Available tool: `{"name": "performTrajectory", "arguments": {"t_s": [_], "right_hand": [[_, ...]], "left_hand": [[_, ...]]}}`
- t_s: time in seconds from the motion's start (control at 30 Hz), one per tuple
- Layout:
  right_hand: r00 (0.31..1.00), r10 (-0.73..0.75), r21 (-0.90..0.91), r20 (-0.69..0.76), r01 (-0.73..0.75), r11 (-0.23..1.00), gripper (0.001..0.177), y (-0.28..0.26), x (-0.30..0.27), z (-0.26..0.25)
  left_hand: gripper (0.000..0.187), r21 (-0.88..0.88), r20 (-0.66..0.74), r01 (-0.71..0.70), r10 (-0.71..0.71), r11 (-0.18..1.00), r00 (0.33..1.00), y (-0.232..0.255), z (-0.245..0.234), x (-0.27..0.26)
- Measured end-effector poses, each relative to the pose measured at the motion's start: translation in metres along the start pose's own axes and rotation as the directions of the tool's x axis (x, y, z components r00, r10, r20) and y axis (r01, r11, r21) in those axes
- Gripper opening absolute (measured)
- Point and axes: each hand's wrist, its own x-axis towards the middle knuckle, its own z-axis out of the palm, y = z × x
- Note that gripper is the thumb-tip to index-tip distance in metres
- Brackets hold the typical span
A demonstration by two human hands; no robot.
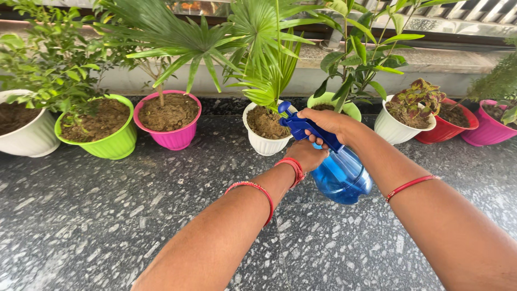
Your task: The person uses a blue manual pump sprayer to water a row of potted plants on a tiled balcony. They systematically move from one pot to the next, pumping the handle to generate pressure and spraying water onto the soil and leaves of various plants.
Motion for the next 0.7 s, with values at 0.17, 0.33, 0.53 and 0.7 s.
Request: {"name": "performTrajectory", "arguments": {"t_s": [0.17, 0.33, 0.53, 0.7], "right_hand": [[0.999, -0.04, 0.0, 0.016, 0.04, 0.999, 0.045, -0.011, 0.007, 0.015], [0.997, -0.071, -0.049, 0.02, 0.072, 0.996, 0.043, -0.031, 0.009, 0.027], [0.997, -0.068, -0.042, -0.021, 0.067, 0.997, 0.05, -0.04, 0.012, 0.046], [0.995, -0.102, -0.039, -0.014, 0.101, 0.994, 0.046, -0.034, 0.037, 0.052]], "left_hand": [[0.053, 0.19, 0.063, -0.076, 0.065, 0.979, 0.996, -0.005, -0.024, -0.005], [0.076, 0.278, 0.025, -0.062, 0.057, 0.959, 0.998, -0.015, -0.051, -0.011], [0.083, 0.351, -0.006, -0.101, 0.11, 0.931, 0.994, -0.031, -0.071, -0.016], [0.081, 0.369, 0.017, -0.111, 0.112, 0.923, 0.994, -0.037, -0.081, -0.017]]}}
